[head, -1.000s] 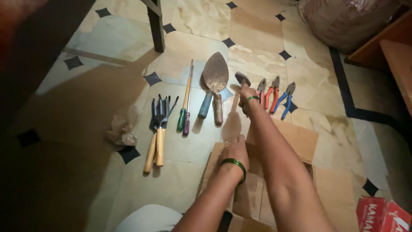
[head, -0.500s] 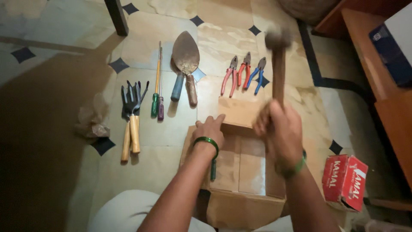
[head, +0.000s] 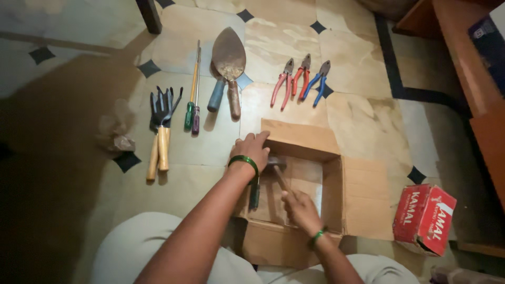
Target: The person sits on the floor and organizes various hand tools into a cardboard box. They place a small red box, a hammer, pliers, a trowel, a hand fork, and screwdrivers into the box, then close it.
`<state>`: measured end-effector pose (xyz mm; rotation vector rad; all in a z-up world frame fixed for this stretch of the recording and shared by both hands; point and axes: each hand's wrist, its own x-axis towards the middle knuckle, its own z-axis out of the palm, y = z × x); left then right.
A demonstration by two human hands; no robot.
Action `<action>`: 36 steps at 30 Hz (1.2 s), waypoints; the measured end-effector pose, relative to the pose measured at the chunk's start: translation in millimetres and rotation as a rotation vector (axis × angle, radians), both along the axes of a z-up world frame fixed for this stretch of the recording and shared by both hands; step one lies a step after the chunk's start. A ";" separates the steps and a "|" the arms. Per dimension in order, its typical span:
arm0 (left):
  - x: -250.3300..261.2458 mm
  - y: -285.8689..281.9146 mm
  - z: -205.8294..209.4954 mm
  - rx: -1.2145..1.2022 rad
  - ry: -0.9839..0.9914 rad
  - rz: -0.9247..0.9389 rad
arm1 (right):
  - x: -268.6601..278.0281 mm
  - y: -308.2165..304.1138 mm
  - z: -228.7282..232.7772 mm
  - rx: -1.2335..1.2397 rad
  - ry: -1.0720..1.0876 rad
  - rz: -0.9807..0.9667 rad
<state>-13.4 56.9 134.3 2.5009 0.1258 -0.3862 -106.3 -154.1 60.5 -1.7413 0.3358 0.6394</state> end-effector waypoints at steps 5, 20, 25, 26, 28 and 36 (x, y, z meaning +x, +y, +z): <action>-2.7 -7.5 -1.2 0.116 -0.055 -0.056 | 7.9 14.1 -36.7 0.229 -0.095 -0.101; -7.7 -12.6 8.5 0.149 0.024 -0.033 | 13.1 29.2 -53.8 -0.044 -0.120 0.119; -6.2 -12.1 11.5 0.209 0.025 -0.070 | 10.4 27.1 -58.3 -0.073 -0.003 0.301; -6.7 -12.0 11.7 0.219 0.020 -0.078 | 9.7 26.5 -59.1 -0.180 -0.082 0.370; -7.2 -12.0 11.7 0.213 0.026 -0.078 | 9.5 24.5 -58.7 -0.394 -0.241 0.506; -7.4 -12.0 5.7 0.247 0.003 -0.110 | 6.7 36.1 -26.4 -0.425 -0.189 0.440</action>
